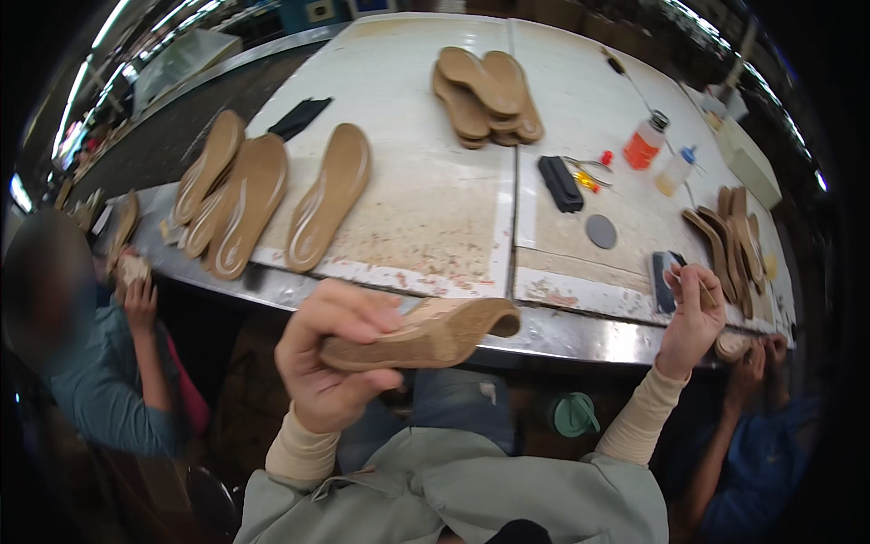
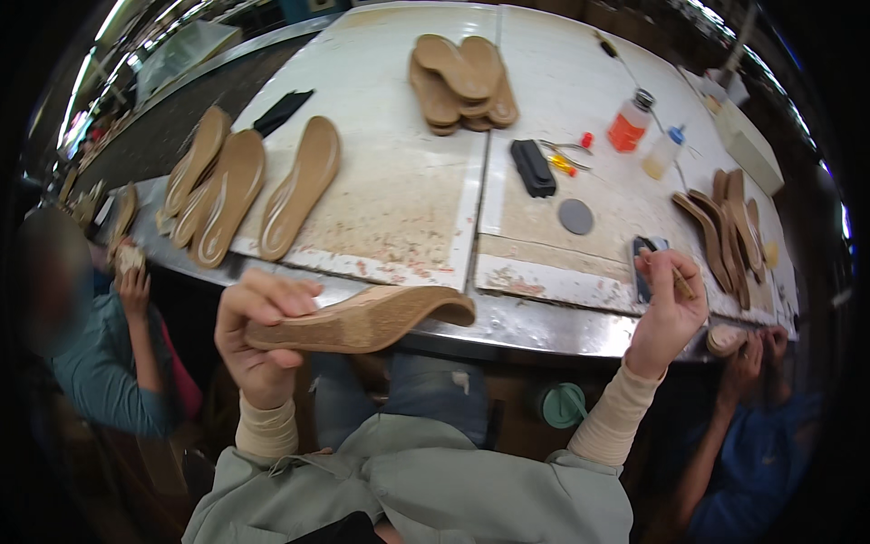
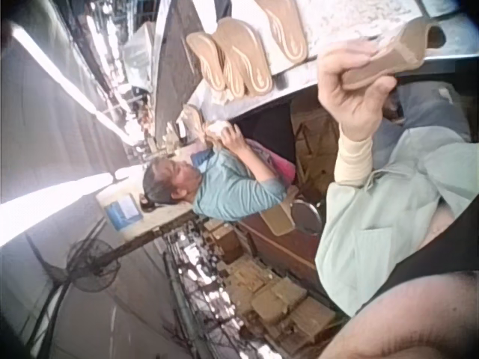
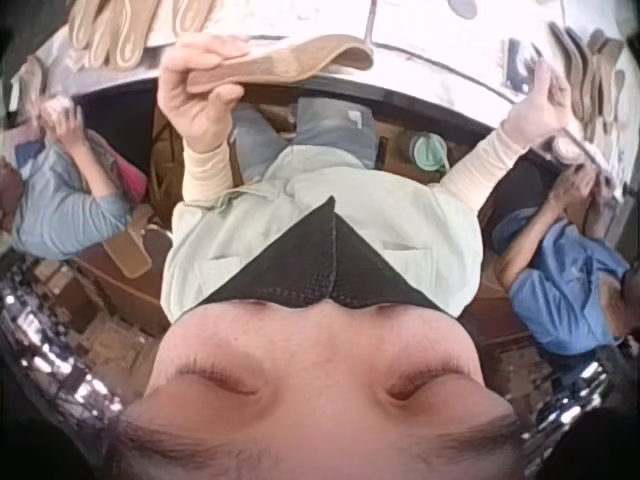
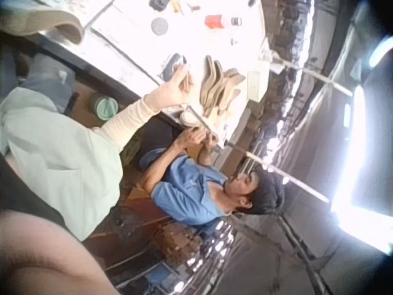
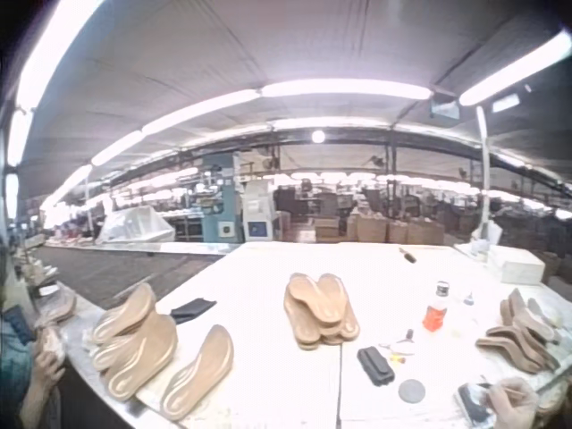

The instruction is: The person scrapes the surface of shoe insoles using a small knife-like tool. They repeatedly pick up insoles from a pile, scrape the top surface, and place them back on the table. The task is performed one at a time in a repetitive manner.

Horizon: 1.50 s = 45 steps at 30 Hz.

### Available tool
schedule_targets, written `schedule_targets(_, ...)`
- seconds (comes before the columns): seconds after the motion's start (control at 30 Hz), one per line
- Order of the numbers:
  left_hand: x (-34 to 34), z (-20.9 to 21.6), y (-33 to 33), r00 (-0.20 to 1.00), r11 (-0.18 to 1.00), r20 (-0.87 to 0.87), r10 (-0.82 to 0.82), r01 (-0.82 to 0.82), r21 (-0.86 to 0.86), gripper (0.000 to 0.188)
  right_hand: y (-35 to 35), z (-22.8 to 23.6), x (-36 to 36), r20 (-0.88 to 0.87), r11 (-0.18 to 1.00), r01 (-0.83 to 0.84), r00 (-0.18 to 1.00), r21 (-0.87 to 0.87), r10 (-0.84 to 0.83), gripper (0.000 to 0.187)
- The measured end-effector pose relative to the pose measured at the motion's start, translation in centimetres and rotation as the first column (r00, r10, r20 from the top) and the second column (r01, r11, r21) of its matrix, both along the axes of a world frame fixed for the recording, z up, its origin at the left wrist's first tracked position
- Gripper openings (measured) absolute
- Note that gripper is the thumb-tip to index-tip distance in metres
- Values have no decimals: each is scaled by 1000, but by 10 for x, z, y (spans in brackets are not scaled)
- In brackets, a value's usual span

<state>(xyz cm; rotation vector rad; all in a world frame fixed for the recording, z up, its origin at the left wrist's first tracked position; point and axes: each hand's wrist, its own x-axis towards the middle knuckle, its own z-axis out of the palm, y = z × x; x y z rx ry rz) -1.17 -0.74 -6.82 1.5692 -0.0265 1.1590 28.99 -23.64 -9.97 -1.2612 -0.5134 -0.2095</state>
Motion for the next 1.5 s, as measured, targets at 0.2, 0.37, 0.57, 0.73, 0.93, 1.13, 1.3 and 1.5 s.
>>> schedule_targets(0.2, -4, 5, -4, 997, 997, -4, -76, 76, 13, 38, 88, 53, -115, 106, 690, -719, 695, 88, 711, 6)
schedule_targets(0.37, -2, 5, -5, 997, 994, -13, -73, 74, 81, 37, 102, 77, -141, 182, 497, -861, 474, -109, 862, 11)
schedule_targets(0.57, -2, 5, -8, 998, 993, -37, -44, 48, 112, 37, 101, 81, -149, 280, 557, -806, 498, -199, 821, 13)
schedule_targets(0.73, 0, 6, -10, 999, 994, -23, -43, 45, 103, 36, 98, 83, -151, 294, 583, -778, 515, -233, 805, 14)
schedule_targets(0.93, -1, 7, -9, 999, 992, -40, -17, 22, 128, 36, 99, 85, -152, 365, 612, -739, 507, -282, 781, 12)
schedule_targets(1.13, -5, 12, -11, 994, 990, -80, -78, 87, 110, 34, 99, 76, -153, 325, 586, -783, 510, -208, 797, 13)
schedule_targets(1.3, -7, 10, -8, 993, 985, -23, -117, 119, 124, 29, 99, 76, -150, 288, 485, -840, 415, -242, 863, 13)
schedule_targets(1.5, -12, 11, -8, 987, 976, -33, -159, 162, 147, 28, 93, 56, -149, 5, 479, -856, 489, 197, 872, 8)
